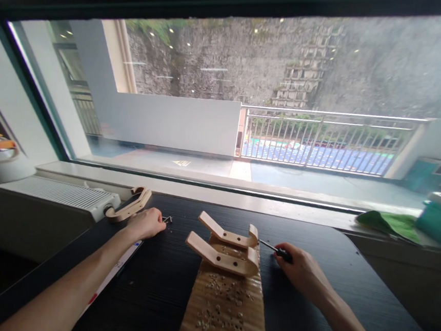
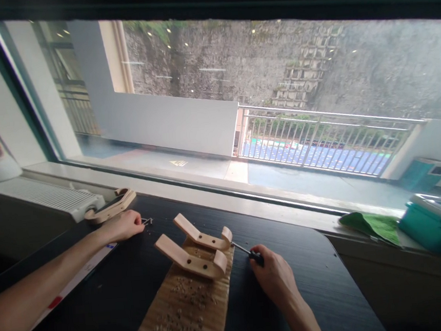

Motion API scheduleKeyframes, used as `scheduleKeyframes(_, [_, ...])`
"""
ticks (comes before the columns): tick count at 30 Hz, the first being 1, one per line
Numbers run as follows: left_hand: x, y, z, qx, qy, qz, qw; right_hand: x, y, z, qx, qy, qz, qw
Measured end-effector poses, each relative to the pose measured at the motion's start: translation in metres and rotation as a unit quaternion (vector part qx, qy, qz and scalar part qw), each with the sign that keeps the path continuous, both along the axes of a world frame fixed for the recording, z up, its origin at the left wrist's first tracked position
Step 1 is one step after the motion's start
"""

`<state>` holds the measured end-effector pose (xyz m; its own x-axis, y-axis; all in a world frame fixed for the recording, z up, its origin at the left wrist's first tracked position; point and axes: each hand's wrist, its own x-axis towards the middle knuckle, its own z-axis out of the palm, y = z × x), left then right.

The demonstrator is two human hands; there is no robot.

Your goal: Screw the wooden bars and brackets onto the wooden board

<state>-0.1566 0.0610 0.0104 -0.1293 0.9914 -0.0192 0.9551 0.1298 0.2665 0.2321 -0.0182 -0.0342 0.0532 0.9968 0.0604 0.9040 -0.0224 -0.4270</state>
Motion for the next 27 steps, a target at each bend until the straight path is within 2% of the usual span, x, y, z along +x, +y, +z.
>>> scheduleKeyframes(4, [-0.013,0.0,0.006,0.023,-0.019,-0.004,1.0,0.0,0.0,0.0,0.003,0.002,0.003,1.0])
scheduleKeyframes(8, [-0.01,-0.01,0.027,0.043,-0.057,-0.035,0.997,0.0,0.0,-0.001,0.008,-0.007,0.003,1.0])
scheduleKeyframes(10, [0.005,-0.021,0.039,0.051,-0.089,-0.07,0.992,0.0,-0.001,0.0,0.009,-0.012,0.003,1.0])
scheduleKeyframes(12, [0.027,-0.036,0.05,0.054,-0.177,-0.145,0.972,-0.002,-0.001,0.002,0.006,-0.016,0.002,1.0])
scheduleKeyframes(15, [0.063,-0.057,0.06,0.058,-0.202,-0.205,0.956,-0.003,-0.003,0.005,-0.001,-0.019,-0.002,1.0])
scheduleKeyframes(18, [0.089,-0.07,0.062,0.037,-0.179,-0.276,0.944,-0.004,-0.003,0.006,0.0,-0.021,-0.002,1.0])
scheduleKeyframes(22, [0.105,-0.072,0.055,0.057,-0.108,-0.369,0.921,-0.003,-0.003,0.005,0.0,-0.025,-0.005,1.0])
scheduleKeyframes(27, [0.11,-0.071,0.044,0.07,-0.052,-0.414,0.906,-0.003,-0.004,0.007,0.001,-0.038,-0.007,0.999])
